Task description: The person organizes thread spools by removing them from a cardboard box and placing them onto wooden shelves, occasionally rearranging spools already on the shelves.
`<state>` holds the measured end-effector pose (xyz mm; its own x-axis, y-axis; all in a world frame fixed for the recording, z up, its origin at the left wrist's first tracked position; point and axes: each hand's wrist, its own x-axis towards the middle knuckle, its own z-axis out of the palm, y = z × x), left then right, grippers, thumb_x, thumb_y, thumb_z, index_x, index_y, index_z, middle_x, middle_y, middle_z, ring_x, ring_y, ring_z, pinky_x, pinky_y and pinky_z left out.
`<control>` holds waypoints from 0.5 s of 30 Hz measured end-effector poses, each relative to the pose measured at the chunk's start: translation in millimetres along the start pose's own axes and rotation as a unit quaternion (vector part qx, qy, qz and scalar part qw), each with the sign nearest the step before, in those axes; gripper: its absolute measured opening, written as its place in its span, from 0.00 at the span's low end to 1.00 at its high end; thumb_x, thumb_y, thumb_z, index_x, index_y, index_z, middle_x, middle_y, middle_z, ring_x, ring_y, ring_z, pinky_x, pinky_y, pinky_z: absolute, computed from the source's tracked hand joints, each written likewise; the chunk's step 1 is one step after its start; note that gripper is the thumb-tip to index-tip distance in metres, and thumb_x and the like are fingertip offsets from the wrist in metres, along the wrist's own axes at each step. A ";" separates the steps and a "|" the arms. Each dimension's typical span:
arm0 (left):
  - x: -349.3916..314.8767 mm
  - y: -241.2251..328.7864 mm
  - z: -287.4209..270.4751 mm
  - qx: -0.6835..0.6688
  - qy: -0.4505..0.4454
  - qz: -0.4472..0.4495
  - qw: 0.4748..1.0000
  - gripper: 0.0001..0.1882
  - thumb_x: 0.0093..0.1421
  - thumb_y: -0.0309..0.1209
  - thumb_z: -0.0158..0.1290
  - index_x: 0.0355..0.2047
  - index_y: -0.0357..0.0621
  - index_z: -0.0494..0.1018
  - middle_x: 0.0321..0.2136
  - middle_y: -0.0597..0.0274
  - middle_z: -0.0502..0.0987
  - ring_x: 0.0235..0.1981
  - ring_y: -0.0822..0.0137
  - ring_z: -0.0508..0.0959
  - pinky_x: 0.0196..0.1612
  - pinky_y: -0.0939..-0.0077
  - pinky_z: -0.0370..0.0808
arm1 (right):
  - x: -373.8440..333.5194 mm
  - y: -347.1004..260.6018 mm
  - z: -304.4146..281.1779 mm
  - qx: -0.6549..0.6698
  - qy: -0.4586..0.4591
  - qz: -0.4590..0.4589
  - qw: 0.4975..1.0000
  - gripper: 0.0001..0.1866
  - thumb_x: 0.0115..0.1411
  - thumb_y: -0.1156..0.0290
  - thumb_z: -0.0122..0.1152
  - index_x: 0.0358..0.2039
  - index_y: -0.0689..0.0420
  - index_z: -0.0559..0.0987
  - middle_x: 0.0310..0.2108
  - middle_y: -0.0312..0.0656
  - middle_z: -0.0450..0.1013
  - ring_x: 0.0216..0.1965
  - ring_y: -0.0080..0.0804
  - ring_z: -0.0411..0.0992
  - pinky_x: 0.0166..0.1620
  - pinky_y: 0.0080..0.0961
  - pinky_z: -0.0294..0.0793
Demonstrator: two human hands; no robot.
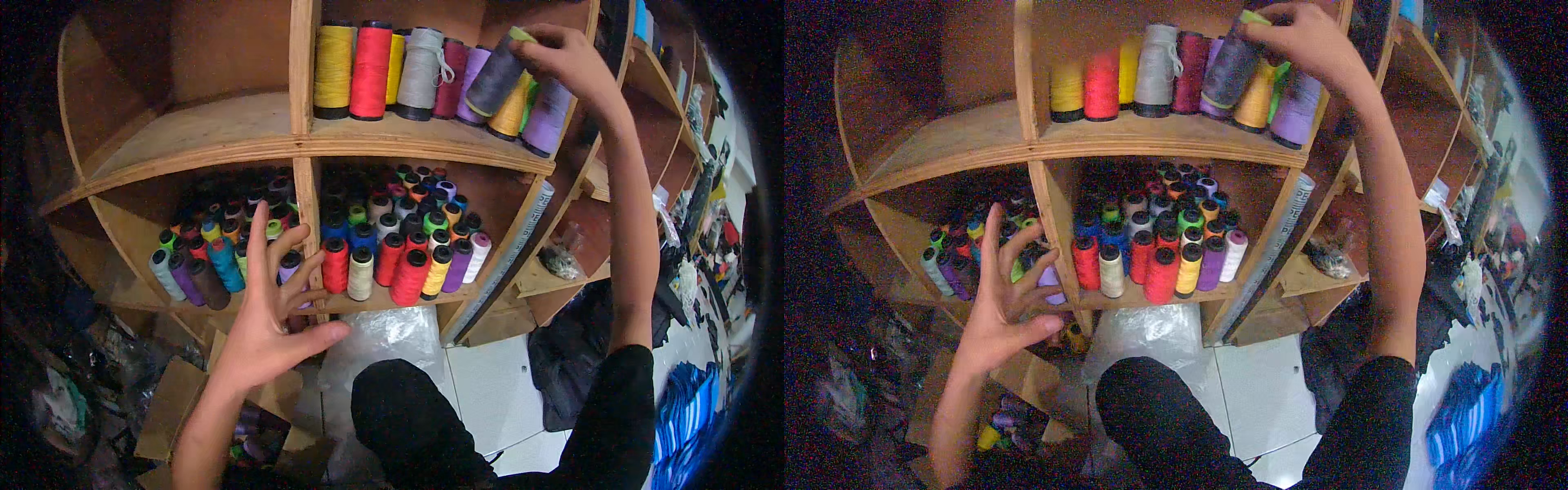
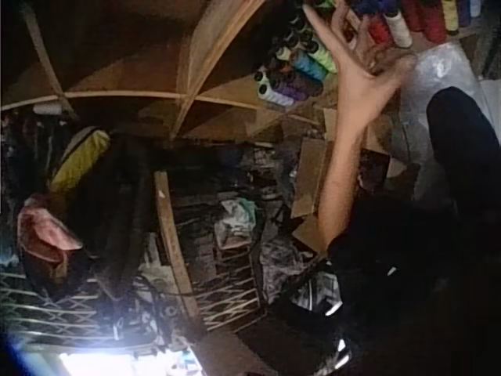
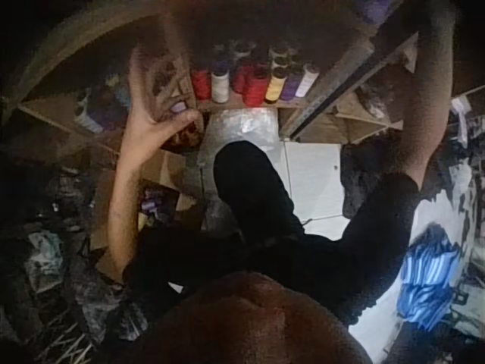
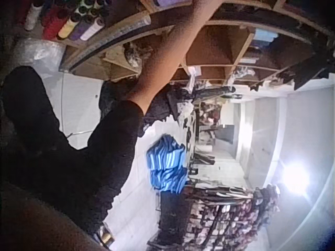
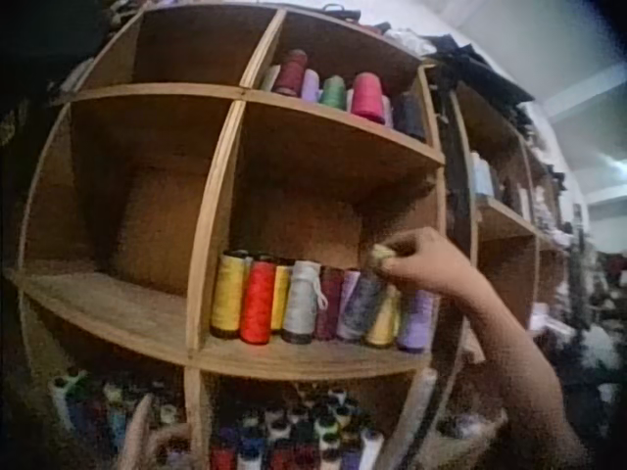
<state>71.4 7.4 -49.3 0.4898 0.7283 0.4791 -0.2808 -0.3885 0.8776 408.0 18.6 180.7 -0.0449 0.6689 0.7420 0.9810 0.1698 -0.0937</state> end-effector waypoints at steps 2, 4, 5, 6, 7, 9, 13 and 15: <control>0.0 -1.3 0.1 0.001 0.000 0.006 1.000 0.63 0.43 0.22 0.63 0.63 0.56 0.23 0.60 0.46 0.46 0.60 0.46 0.56 0.53 0.56 0.65 | 8.2 11.5 9.1 -0.022 -0.030 0.018 0.999 0.26 0.48 0.50 0.59 0.37 0.62 0.78 0.27 0.45 0.75 0.30 0.28 0.74 0.38 0.25 0.72; 0.3 -0.7 -0.8 0.015 0.001 0.013 1.000 0.62 0.43 0.22 0.63 0.63 0.56 0.24 0.60 0.47 0.46 0.60 0.46 0.56 0.53 0.56 0.64 | 10.7 17.8 11.9 -0.007 -0.084 0.051 0.995 0.28 0.47 0.48 0.59 0.36 0.62 0.79 0.28 0.48 0.75 0.31 0.32 0.75 0.39 0.26 0.72; 1.2 0.2 -1.1 0.025 0.001 0.019 1.000 0.62 0.43 0.22 0.62 0.63 0.56 0.24 0.60 0.47 0.47 0.60 0.47 0.56 0.53 0.56 0.64 | 10.7 20.9 11.4 -0.032 -0.065 0.031 0.997 0.28 0.47 0.48 0.59 0.37 0.62 0.79 0.28 0.49 0.75 0.32 0.33 0.75 0.40 0.27 0.72; -0.1 -0.2 -2.9 0.037 0.003 0.019 0.999 0.62 0.44 0.22 0.62 0.63 0.55 0.24 0.59 0.47 0.47 0.60 0.47 0.57 0.53 0.56 0.64 | 6.6 18.6 16.2 -0.053 -0.050 0.012 0.997 0.28 0.47 0.48 0.59 0.37 0.62 0.79 0.29 0.49 0.76 0.32 0.34 0.75 0.40 0.28 0.72; -1.9 0.3 -5.9 0.033 0.011 0.014 0.999 0.61 0.44 0.22 0.62 0.63 0.55 0.24 0.59 0.47 0.47 0.60 0.47 0.57 0.53 0.56 0.64 | 5.4 17.6 20.8 -0.074 -0.033 -0.008 0.997 0.28 0.47 0.48 0.59 0.37 0.62 0.79 0.29 0.49 0.76 0.32 0.36 0.75 0.40 0.29 0.72; -11.6 3.0 -14.8 0.028 0.031 0.003 0.999 0.61 0.43 0.21 0.62 0.63 0.55 0.25 0.59 0.47 0.47 0.59 0.47 0.58 0.54 0.57 0.63 | 8.2 23.5 27.7 -0.070 -0.031 -0.010 0.997 0.28 0.47 0.49 0.59 0.40 0.60 0.78 0.34 0.49 0.76 0.36 0.40 0.75 0.43 0.31 0.71; -51.6 6.6 -50.3 0.132 0.104 -0.046 0.985 0.47 0.49 0.24 0.58 0.63 0.48 0.40 0.56 0.50 0.57 0.54 0.55 0.65 0.51 0.65 0.66 | 12.6 13.1 40.8 -0.078 0.008 -0.084 0.993 0.31 0.49 0.49 0.59 0.47 0.60 0.73 0.41 0.50 0.73 0.45 0.39 0.72 0.50 0.30 0.67; -76.4 -4.1 -66.0 0.190 0.169 -0.105 0.962 0.24 0.52 0.26 0.54 0.51 0.40 0.65 0.41 0.58 0.72 0.42 0.68 0.74 0.44 0.76 0.69 | 1.4 6.8 51.7 -0.014 0.046 -0.076 0.996 0.29 0.52 0.52 0.57 0.48 0.60 0.72 0.41 0.47 0.73 0.44 0.37 0.72 0.50 0.29 0.68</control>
<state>-19.4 -9.4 -90.5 0.1894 0.9300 0.3150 0.1476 -0.3441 0.9272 404.9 58.1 146.7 -0.1762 0.5680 0.8039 0.9692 0.2429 0.0408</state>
